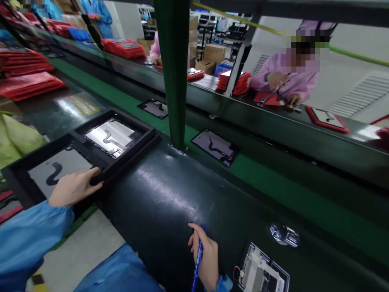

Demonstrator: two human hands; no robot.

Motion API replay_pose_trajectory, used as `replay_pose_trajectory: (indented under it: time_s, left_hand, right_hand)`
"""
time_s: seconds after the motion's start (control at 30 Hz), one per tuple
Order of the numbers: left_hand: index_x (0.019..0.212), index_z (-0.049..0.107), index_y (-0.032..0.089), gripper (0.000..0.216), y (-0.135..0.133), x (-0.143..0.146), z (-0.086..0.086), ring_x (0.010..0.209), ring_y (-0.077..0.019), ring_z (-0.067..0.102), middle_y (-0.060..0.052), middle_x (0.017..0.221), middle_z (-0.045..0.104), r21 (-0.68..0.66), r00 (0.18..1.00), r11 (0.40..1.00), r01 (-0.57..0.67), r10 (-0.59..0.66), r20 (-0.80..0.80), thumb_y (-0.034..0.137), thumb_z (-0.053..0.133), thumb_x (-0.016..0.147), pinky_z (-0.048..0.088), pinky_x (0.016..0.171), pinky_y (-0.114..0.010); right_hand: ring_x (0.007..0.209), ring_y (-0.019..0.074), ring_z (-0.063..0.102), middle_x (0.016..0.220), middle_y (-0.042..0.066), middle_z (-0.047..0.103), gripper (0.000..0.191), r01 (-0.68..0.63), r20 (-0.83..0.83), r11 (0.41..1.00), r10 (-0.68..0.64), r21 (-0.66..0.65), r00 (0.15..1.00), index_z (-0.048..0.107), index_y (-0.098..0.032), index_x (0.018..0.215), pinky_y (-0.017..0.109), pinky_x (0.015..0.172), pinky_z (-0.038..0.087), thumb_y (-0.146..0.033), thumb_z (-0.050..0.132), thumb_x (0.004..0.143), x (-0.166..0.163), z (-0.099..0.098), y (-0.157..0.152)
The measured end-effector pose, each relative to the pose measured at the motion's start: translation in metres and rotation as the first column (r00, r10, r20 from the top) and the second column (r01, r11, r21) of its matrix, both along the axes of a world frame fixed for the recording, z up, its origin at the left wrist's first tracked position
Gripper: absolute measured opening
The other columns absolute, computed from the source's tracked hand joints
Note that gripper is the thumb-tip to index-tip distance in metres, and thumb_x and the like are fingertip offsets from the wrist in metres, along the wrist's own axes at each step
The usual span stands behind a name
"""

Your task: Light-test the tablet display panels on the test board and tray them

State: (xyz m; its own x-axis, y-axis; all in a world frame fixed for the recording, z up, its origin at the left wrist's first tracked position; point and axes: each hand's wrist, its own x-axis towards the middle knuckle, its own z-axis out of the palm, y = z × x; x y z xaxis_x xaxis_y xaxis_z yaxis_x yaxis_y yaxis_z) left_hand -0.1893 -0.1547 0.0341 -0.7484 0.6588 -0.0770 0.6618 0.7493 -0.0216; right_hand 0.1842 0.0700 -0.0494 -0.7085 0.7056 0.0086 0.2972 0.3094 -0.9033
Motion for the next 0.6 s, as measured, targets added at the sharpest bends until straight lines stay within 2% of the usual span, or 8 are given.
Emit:
replay_pose_trajectory:
  time_s: [0.07, 0.13, 0.27, 0.33, 0.4, 0.43, 0.5, 0.6]
  left_hand:
    - [0.082, 0.046, 0.022, 0.021, 0.002, 0.002, 0.010, 0.074, -0.0256, 0.061, -0.006, 0.079, 0.062, 0.024, 0.999, 0.999, 0.026, -0.026, 0.021, 0.042, 0.042, 0.085, 0.028, 0.058, -0.031]
    - [0.076, 0.042, 0.022, 0.024, 0.001, 0.016, 0.019, 0.067, -0.0231, 0.058, -0.003, 0.070, 0.058, 0.089, 0.998, 0.996, 0.018, -0.024, 0.065, 0.046, 0.043, 0.081, 0.028, 0.058, -0.030]
    - [0.071, 0.038, 0.023, 0.024, -0.002, 0.080, 0.027, 0.058, -0.0180, 0.053, 0.001, 0.062, 0.052, 0.220, 0.968, 0.975, 0.027, -0.081, 0.237, 0.045, 0.043, 0.079, 0.031, 0.057, -0.029]
    - [0.072, 0.038, 0.023, 0.020, 0.002, 0.116, 0.024, 0.056, -0.0161, 0.050, 0.002, 0.063, 0.051, 0.257, 0.939, 0.964, 0.067, -0.148, 0.310, 0.041, 0.043, 0.080, 0.031, 0.057, -0.029]
    - [0.072, 0.037, 0.023, 0.018, 0.009, 0.145, 0.018, 0.055, -0.0152, 0.049, 0.002, 0.064, 0.051, 0.276, 0.906, 0.953, 0.122, -0.221, 0.362, 0.037, 0.042, 0.082, 0.032, 0.057, -0.028]
    - [0.073, 0.035, 0.023, 0.017, 0.014, 0.156, 0.013, 0.055, -0.0152, 0.048, 0.002, 0.064, 0.050, 0.282, 0.892, 0.948, 0.150, -0.253, 0.375, 0.035, 0.041, 0.083, 0.032, 0.057, -0.028]
    - [0.073, 0.033, 0.023, 0.017, 0.023, 0.171, 0.004, 0.056, -0.0158, 0.049, 0.002, 0.064, 0.049, 0.290, 0.875, 0.937, 0.195, -0.299, 0.381, 0.032, 0.040, 0.084, 0.031, 0.056, -0.029]
    - [0.074, 0.032, 0.024, 0.016, 0.031, 0.178, -0.006, 0.058, -0.0169, 0.052, 0.002, 0.066, 0.050, 0.287, 0.880, 0.933, 0.218, -0.315, 0.355, 0.029, 0.042, 0.085, 0.032, 0.057, -0.029]
  right_hand:
    - [0.048, 0.0099, 0.056, 0.063, 0.000, 0.061, 0.040, -0.008, -0.003, 1.000, 0.008, -0.014, 1.000, 0.069, -0.018, 0.114, 0.020, 0.049, 0.047, -0.041, 0.039, 0.102, 0.000, 0.000, 0.001]
    - [0.047, 0.0103, 0.056, 0.062, 0.001, 0.061, 0.044, -0.019, -0.016, 0.999, 0.018, -0.049, 1.000, 0.068, -0.016, 0.116, 0.021, 0.050, 0.048, -0.044, 0.039, 0.101, -0.001, 0.002, 0.003]
    - [0.047, 0.0104, 0.057, 0.067, 0.004, 0.067, 0.050, -0.013, -0.029, 0.971, 0.007, -0.239, 1.000, 0.064, -0.013, 0.126, 0.021, 0.046, 0.047, -0.050, 0.042, 0.099, -0.014, 0.011, -0.003]
    - [0.051, 0.0104, 0.060, 0.090, 0.010, 0.074, 0.055, -0.080, -0.037, 0.929, 0.071, -0.362, 0.997, 0.053, -0.015, 0.139, 0.021, 0.044, 0.048, -0.049, 0.049, 0.096, -0.027, 0.019, -0.014]
    - [0.059, 0.0113, 0.064, 0.115, 0.015, 0.071, 0.069, -0.199, -0.076, 0.883, 0.185, -0.425, 0.980, 0.037, -0.019, 0.151, 0.022, 0.045, 0.050, -0.046, 0.057, 0.091, -0.044, 0.029, -0.027]
    - [0.063, 0.0121, 0.065, 0.121, 0.016, 0.069, 0.077, -0.256, -0.094, 0.866, 0.238, -0.429, 0.967, 0.028, -0.021, 0.155, 0.022, 0.048, 0.052, -0.044, 0.061, 0.089, -0.053, 0.034, -0.033]
    - [0.066, 0.0124, 0.066, 0.126, 0.018, 0.066, 0.088, -0.298, -0.123, 0.863, 0.272, -0.407, 0.955, 0.016, -0.022, 0.159, 0.023, 0.051, 0.054, -0.041, 0.063, 0.086, -0.070, 0.042, -0.041]
    - [0.060, 0.0108, 0.063, 0.123, 0.015, 0.068, 0.089, -0.240, -0.084, 0.903, 0.225, -0.355, 0.971, 0.016, -0.021, 0.158, 0.025, 0.054, 0.054, -0.042, 0.063, 0.086, -0.094, 0.044, -0.043]
